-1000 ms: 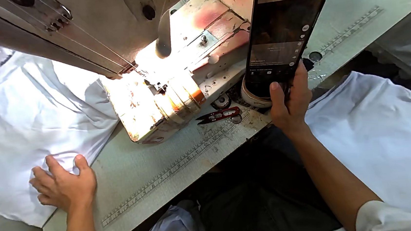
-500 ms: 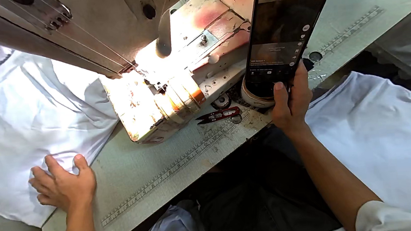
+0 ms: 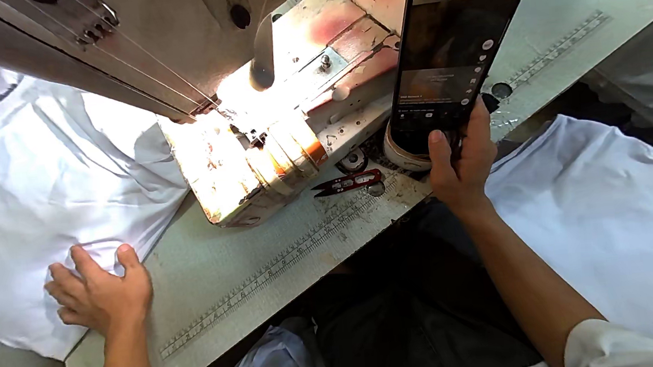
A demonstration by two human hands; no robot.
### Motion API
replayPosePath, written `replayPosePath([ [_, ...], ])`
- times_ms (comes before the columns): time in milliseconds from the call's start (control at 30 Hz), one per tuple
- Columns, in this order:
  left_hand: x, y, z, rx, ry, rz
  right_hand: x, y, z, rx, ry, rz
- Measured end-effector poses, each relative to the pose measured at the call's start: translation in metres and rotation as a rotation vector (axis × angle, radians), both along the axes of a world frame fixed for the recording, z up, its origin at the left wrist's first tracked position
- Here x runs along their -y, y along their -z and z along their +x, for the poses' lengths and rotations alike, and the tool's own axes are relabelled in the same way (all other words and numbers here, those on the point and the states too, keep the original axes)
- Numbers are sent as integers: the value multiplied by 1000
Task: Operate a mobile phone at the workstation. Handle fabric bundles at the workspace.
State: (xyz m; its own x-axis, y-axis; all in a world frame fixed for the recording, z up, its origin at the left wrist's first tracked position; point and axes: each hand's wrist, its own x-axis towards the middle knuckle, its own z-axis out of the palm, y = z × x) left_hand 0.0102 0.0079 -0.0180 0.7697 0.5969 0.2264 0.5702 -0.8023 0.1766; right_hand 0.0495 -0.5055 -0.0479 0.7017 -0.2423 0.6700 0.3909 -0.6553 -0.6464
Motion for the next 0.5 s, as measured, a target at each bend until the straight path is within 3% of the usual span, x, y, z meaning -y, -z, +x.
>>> replayPosePath([
  [500, -4, 3, 1, -3, -13, 12, 0, 2, 1, 9, 7, -9],
])
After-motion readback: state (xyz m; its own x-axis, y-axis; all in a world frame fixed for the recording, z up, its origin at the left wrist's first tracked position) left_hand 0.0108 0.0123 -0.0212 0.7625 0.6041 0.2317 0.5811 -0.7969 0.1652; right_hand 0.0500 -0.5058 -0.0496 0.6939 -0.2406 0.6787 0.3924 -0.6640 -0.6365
